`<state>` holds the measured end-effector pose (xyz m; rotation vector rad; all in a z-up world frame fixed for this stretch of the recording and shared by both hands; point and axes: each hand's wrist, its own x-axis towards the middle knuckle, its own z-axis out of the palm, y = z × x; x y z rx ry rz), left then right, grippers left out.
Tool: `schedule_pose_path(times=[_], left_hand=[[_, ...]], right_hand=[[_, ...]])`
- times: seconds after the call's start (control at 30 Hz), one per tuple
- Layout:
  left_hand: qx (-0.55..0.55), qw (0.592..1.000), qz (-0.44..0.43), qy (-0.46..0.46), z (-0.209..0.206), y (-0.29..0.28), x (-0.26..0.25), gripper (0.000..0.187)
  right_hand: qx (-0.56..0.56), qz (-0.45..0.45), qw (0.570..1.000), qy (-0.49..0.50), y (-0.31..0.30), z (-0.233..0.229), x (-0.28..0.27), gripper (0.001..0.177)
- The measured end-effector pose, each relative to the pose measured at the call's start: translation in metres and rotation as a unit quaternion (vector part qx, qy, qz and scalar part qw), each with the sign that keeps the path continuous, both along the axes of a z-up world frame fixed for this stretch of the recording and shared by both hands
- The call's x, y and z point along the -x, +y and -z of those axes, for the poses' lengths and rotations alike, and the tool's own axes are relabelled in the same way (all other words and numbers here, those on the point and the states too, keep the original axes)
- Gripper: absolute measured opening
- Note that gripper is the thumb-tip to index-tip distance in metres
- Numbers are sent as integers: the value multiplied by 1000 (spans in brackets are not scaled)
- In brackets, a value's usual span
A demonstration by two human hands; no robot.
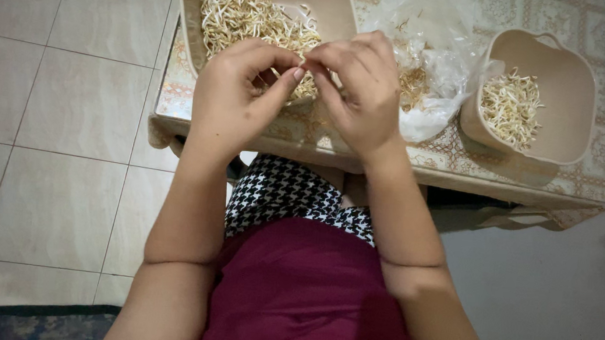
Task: The person sits at a table and repeatedly picks up small clumps of bean sprouts from a large bowl, separates them by hand, and places them into a smaller bowl. The process is continuous and repetitive throughout the clip.
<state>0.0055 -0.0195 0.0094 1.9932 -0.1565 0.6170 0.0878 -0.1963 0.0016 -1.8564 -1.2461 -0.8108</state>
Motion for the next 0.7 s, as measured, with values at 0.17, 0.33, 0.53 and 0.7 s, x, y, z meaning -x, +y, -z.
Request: schedule_pose_path(times=[0.17,0.33,0.53,0.7], left_hand=[[8,1000,4,18,-1,1,-1,14],[5,1000,8,10,0,1,-3,13],[105,993,47,-3,2,4,-4,12],[213,969,118,27,4,-2,-12,13]], right_hand=[[58,35,997,-34,-10,-9,3,16],[42,55,998,2,-3,6,-6,11],[-44,86,990,105,-25,32,-27,6],[-23,261,953,152,-74,35,-26,3]])
